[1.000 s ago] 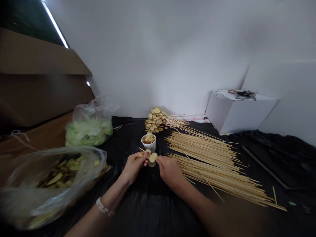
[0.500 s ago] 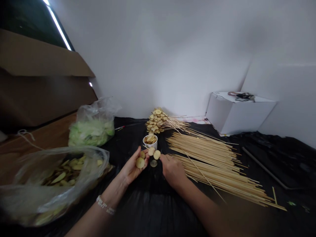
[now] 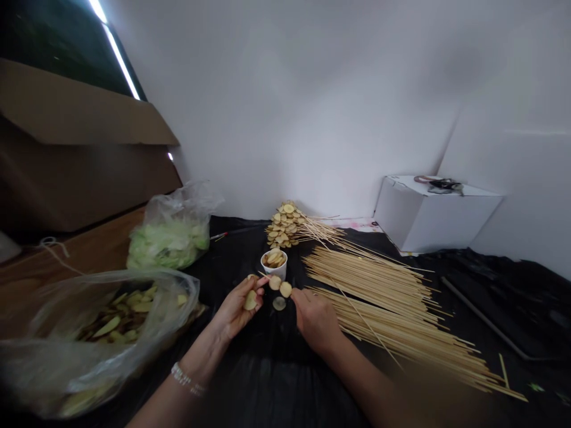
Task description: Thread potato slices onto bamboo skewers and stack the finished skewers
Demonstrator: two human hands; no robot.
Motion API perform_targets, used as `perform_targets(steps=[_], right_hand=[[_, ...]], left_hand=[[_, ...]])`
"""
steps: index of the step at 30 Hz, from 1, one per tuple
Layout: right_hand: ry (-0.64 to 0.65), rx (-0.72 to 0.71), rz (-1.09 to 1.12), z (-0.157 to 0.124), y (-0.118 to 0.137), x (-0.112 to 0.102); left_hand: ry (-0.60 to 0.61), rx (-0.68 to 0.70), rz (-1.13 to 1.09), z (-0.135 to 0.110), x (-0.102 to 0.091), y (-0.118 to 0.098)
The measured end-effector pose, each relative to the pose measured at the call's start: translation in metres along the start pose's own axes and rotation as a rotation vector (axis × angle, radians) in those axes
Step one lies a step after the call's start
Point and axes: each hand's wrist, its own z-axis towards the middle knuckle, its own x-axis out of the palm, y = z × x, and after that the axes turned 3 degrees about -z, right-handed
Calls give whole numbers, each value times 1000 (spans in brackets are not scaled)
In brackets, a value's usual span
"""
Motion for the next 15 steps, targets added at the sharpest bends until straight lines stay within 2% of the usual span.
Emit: perform_targets(steps=[4, 15], right_hand=[[9, -14, 0, -1, 2, -1], [63, 14, -27, 0, 3, -3]], left_hand=[[56, 81, 54, 3, -2, 1], [34, 125, 8, 9, -7, -4]])
